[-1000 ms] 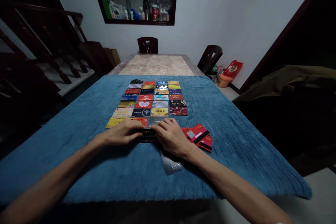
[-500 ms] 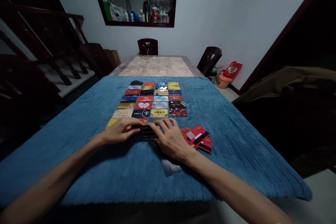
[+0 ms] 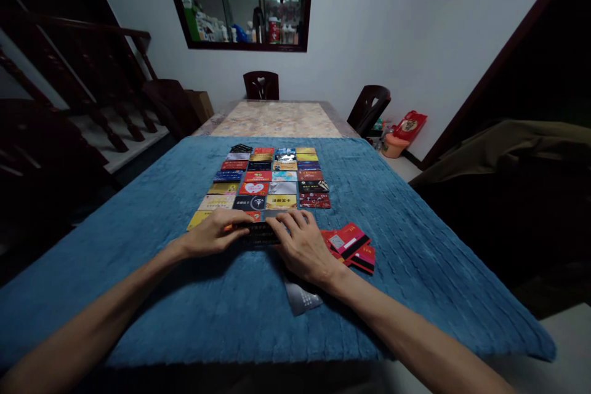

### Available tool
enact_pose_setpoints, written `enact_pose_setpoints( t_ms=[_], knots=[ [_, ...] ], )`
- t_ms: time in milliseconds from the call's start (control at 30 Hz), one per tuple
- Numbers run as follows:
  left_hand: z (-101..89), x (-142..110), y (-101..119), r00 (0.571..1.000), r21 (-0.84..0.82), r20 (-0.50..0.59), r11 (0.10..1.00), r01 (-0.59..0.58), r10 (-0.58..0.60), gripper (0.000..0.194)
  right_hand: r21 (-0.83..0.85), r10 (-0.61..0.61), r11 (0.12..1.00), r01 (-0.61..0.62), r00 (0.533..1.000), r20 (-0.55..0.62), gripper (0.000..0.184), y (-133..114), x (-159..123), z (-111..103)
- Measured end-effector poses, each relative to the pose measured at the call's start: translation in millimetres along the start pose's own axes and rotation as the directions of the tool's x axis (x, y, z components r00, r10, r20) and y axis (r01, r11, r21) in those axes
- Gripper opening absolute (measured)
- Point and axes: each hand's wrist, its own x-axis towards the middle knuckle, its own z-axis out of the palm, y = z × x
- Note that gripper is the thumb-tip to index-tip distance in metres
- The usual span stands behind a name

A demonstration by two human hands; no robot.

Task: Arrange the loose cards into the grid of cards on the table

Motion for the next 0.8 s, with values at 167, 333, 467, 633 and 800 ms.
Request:
enact_pose_setpoints(
  t_ms=[167,333,467,633,800],
  knots=[
    [0.8,-1.5,-2.9,0.996,0.017,-0.085,1.000,-0.011,0.012,0.029,0.006,0.038,0.999,-0.037,0.998,-0.056,0.043,1.8,1.1,-4.0],
    [1.1,-0.2,-3.3,0.986,0.090,-0.126,0.991,-0.100,0.111,0.043,0.027,0.085,0.996,-0.083,0.994,-0.073,0.048,4.1,2.7,-7.1],
    [2.7,0.1,-0.5,0.976,0.170,-0.127,0.973,-0.156,0.179,0.055,0.028,0.084,0.996,-0.083,0.994,-0.075,0.049,6.5,2.4,-8.0],
    [3.6,-1.2,3.2,0.971,0.280,-0.124,0.946,-0.163,0.204,0.060,0.035,0.085,0.996,-0.083,0.994,-0.062,0.048,9.4,1.4,-8.5],
    [3.7,-1.8,2.2,0.965,0.382,-0.126,0.909,-0.167,0.230,0.059,0.046,0.097,0.994,-0.095,0.994,-0.046,0.048,9.5,1.9,-10.0]
  ],
)
